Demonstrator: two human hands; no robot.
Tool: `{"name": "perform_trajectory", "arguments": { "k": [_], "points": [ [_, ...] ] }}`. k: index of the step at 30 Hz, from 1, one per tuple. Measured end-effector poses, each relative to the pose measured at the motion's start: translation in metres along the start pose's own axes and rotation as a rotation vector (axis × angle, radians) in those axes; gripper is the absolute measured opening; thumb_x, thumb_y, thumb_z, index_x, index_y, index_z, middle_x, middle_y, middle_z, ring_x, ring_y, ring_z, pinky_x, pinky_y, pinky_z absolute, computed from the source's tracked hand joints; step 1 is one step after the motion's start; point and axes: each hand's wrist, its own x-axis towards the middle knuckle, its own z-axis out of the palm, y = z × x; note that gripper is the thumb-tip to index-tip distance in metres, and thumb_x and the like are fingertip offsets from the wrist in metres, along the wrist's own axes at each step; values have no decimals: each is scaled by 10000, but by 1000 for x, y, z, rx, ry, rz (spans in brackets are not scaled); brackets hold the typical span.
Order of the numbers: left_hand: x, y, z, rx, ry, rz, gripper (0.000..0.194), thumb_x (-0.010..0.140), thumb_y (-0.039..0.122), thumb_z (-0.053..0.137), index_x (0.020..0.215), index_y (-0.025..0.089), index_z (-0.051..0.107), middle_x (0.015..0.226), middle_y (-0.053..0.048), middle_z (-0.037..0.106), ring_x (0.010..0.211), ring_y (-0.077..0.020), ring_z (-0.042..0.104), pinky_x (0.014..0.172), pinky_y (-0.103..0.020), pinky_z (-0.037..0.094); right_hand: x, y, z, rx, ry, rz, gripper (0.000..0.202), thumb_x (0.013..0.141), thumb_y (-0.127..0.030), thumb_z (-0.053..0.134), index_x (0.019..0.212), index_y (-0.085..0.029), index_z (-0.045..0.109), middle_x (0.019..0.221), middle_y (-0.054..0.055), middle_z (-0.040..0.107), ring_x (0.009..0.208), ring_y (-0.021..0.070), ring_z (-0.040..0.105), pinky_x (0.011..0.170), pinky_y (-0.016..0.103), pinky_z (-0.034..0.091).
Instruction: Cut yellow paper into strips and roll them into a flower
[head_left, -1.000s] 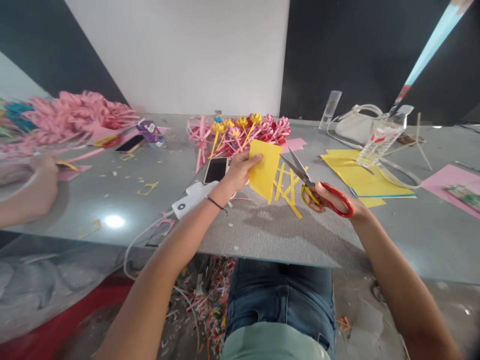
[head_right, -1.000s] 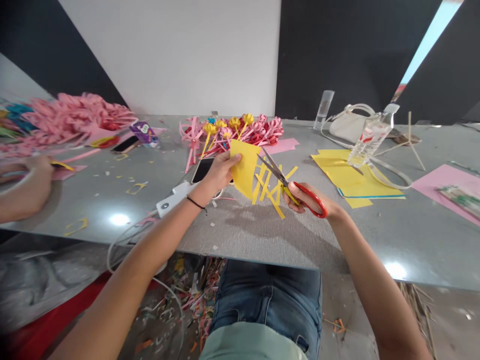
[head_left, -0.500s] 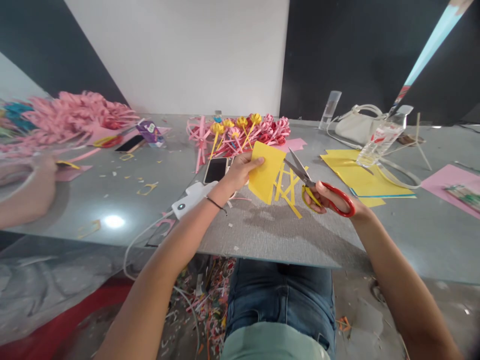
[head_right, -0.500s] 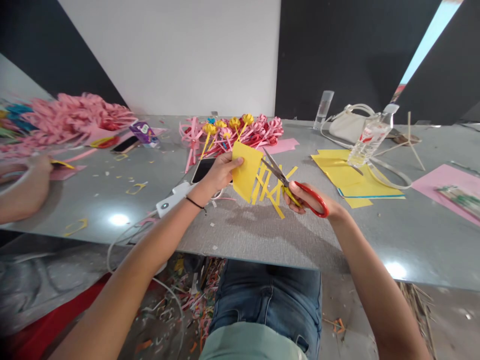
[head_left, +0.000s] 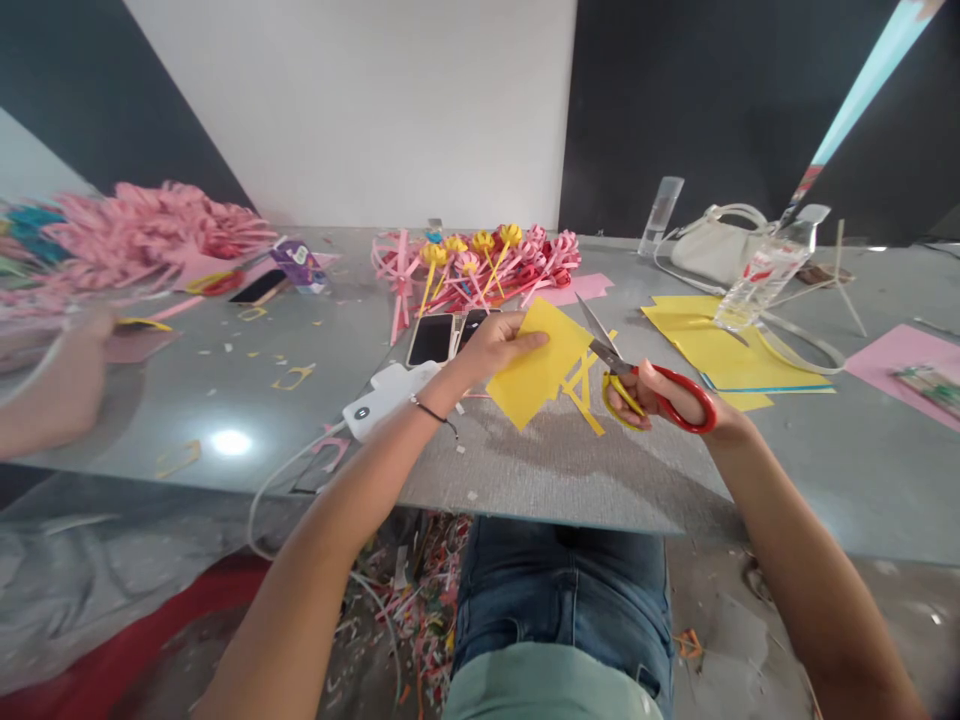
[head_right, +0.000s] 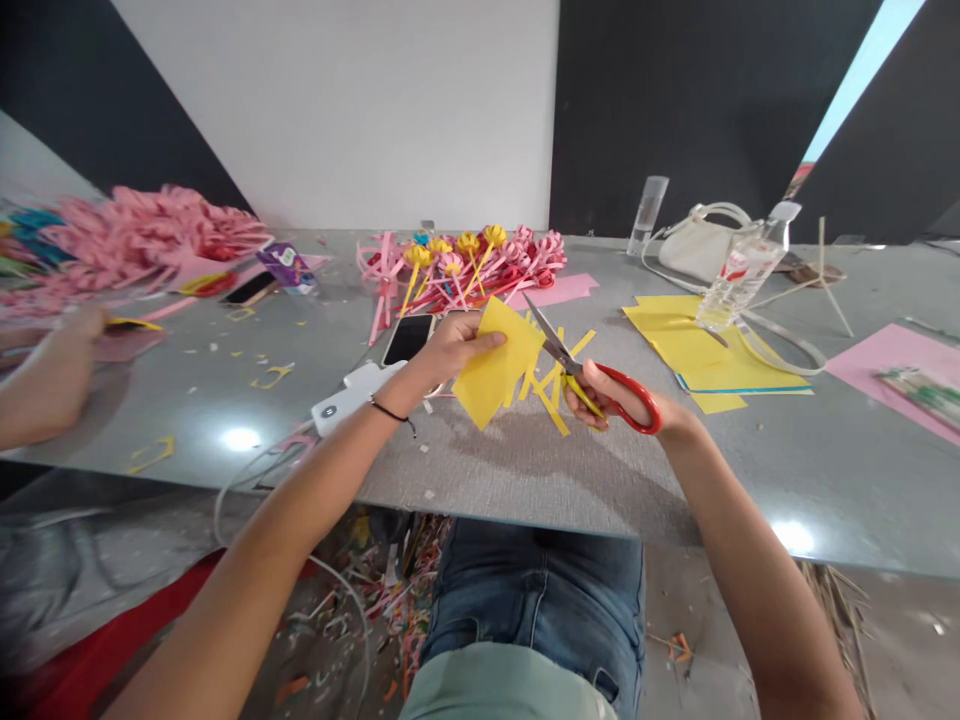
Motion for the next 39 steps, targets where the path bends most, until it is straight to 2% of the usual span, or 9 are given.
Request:
{"name": "perform_trajectory", "arguments": {
  "k": [4,12,16,23,27,36,39],
  "points": [
    [-1,3,-1,45,-6,30,399,896,492,812,1081,144,753,1056,-103,796,845,-187,773,673,-241,597,-1,5,-3,132,-51,-19,715,1031,-796,143,922,-239,578,728,20,503,605,185,428,637,369,399],
    [0,5,-1,40,-18,37,396,893,493,810,1070,142,762,1044,-106,797,848,-199,775,674,-256,604,-2,1,-3,157,-28,-15,714,1030,-817,177,936,-233,576,708,5,488,584,161,416,626,353,373],
    [0,4,-3,26,-26,18,413,886,498,818,1076,136,759,1039,-114,801,841,-206,777,670,-265,609,-1,-1,-2,182,-27,-18,719,1020,-840,214,909,-233,584,637,-14,474,530,142,405,584,337,358],
    [-1,4,-5,27,-30,4,431,884,510,819,1107,149,745,1078,-109,806,878,-212,785,688,-272,615,-1,4,-4,153,25,-15,711,1054,-792,185,835,-237,571,531,-30,469,425,130,383,469,311,336],
    [-1,4,-6,7,-27,-14,429,872,505,831,1100,151,747,1079,-107,809,877,-211,787,697,-277,619,1,14,-5,111,85,19,697,1042,-798,243,777,-249,580,490,-21,471,375,133,370,405,315,321],
    [-1,4,-10,-2,-30,-23,420,870,498,839,1096,155,748,1056,-104,818,850,-211,797,698,-275,626,-5,11,-2,67,166,40,619,1075,-723,359,760,-229,559,489,-27,499,373,116,430,384,262,329],
    [-1,5,-9,2,-31,-21,413,866,494,841,1089,158,751,1053,-98,818,843,-207,795,693,-273,622,-6,12,-3,93,135,35,602,1078,-714,367,773,-226,544,505,-28,523,378,113,457,382,248,355]
  ]
}}
